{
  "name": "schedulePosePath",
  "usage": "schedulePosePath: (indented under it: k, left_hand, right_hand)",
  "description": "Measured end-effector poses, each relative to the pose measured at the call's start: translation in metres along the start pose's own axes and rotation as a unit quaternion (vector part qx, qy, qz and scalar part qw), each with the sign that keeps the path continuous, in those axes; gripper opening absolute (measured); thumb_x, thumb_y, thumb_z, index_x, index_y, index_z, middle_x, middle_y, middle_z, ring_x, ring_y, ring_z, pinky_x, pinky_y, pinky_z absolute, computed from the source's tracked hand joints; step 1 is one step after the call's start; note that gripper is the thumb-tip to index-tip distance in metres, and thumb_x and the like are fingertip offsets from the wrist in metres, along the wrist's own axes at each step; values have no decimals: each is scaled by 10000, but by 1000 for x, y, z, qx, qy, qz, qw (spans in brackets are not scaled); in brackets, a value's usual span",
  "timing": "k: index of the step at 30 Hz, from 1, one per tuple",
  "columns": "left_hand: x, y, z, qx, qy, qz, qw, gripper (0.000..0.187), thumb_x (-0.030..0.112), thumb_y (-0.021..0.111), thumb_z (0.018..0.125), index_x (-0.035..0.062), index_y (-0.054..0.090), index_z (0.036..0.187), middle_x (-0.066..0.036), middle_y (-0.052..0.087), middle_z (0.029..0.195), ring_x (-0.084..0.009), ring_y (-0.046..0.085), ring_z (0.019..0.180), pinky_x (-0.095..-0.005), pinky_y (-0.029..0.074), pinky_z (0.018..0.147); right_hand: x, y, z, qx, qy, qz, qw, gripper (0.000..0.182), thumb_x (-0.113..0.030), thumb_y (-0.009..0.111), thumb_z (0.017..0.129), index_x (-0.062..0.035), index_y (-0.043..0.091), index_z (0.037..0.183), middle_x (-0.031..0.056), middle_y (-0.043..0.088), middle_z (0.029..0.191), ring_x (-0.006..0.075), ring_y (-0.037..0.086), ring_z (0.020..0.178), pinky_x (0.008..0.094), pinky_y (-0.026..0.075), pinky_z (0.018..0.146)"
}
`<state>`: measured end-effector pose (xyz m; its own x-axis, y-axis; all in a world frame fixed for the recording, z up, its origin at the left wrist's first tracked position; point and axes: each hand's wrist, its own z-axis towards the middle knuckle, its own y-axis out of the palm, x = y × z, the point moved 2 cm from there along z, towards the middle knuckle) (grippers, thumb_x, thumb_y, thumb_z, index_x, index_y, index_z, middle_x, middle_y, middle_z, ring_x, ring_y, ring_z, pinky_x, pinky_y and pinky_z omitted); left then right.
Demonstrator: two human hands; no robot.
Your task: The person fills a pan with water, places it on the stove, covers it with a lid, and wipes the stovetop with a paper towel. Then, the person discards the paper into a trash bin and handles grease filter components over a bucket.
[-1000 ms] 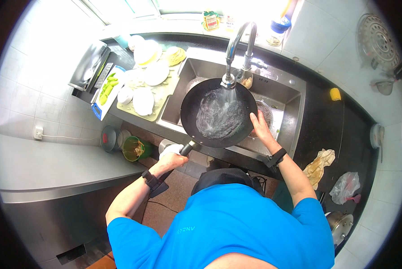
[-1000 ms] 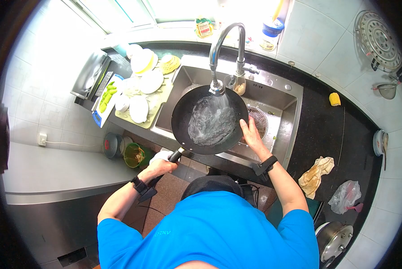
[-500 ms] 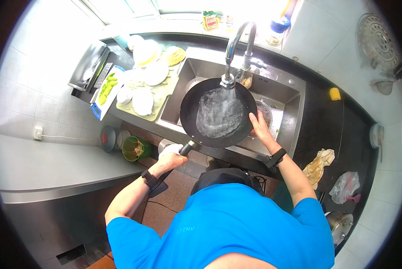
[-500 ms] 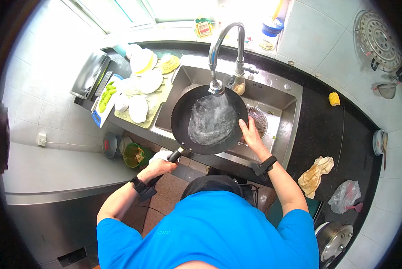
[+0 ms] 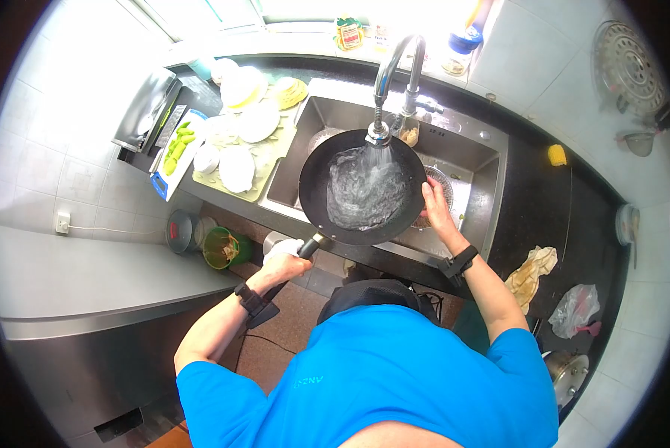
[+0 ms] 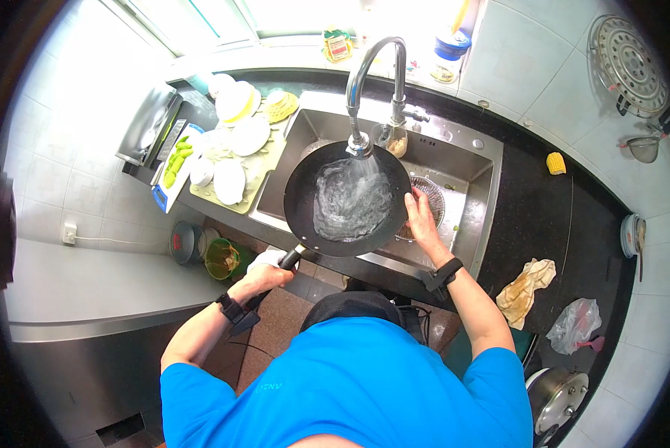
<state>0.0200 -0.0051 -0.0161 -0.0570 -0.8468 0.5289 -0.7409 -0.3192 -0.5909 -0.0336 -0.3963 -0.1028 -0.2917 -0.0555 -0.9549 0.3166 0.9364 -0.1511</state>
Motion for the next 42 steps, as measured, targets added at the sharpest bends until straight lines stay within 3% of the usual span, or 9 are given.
schedulePosePath:
  k: [5,12,14,19,28,30,31,33,42]
  left_hand:
    - [3,-1,1,5,-8,16,1000,123,227,655,771,122,684,829,-39,665,674,-196,662,668,-347,508,667]
    - [1,-2,0,6,0,13,1000,135,223,646,759,114,682,830,-46,665,673,-206,664,670,-354,508,666]
    - [0,-1,0,3,2,6,1000,138,223,648,754,110,681,826,-51,661,669,-209,662,672,-359,505,664]
    - [3,-1,-2,14,-2,1,1000,130,212,649,750,106,668,823,-55,655,668,-222,655,673,-369,498,660]
    - [-7,2,0,24,15,19,999,147,226,656,762,124,676,867,-57,672,702,-237,675,731,-379,509,682]
    - [-5,3,0,22,22,18,999,148,232,655,767,127,680,869,-56,677,705,-238,678,735,-380,512,685]
    - [-5,3,0,18,15,20,1000,150,238,654,768,130,680,869,-51,678,702,-232,679,731,-378,513,683]
    - [-5,3,0,13,9,22,1000,152,244,654,770,132,681,869,-46,678,700,-225,679,726,-376,513,681]
    - [-5,2,-2,9,14,6,1000,154,240,655,768,125,680,868,-41,672,674,-208,670,667,-359,512,652]
  right_hand:
    - [7,-1,4,14,-7,-2,1000,745,-635,442,1026,-94,347,1530,192,446,1511,336,507,1351,465,582,903]
    - [-2,-2,-1,6,-10,-4,1000,733,-626,414,1040,-98,345,1544,171,419,1536,318,463,1386,422,545,938]
    - [7,-3,6,13,-10,-10,1000,726,-628,443,1030,-90,375,1514,178,499,1466,312,546,1297,416,583,854]
    - [14,-2,10,33,-22,-12,999,699,-611,455,1035,-96,388,1503,159,527,1432,292,568,1247,390,577,809]
    - [23,-2,16,22,6,-13,1000,681,-614,457,1033,-118,392,1495,128,513,1424,267,568,1204,409,561,857]
    - [21,-1,14,50,-7,-14,999,601,-549,439,1061,-131,439,1492,64,560,1277,150,550,934,331,554,804]
    - [18,-1,14,52,-7,-15,998,601,-549,439,1061,-131,439,1492,64,560,1277,150,550,934,331,554,804]
    - [15,-2,12,27,11,-12,1000,660,-601,462,1037,-124,402,1489,139,512,1432,287,537,1274,436,552,908]
    - [10,-1,10,22,2,-20,1000,642,-585,453,1046,-112,420,1479,129,519,1433,276,544,1264,429,549,905]
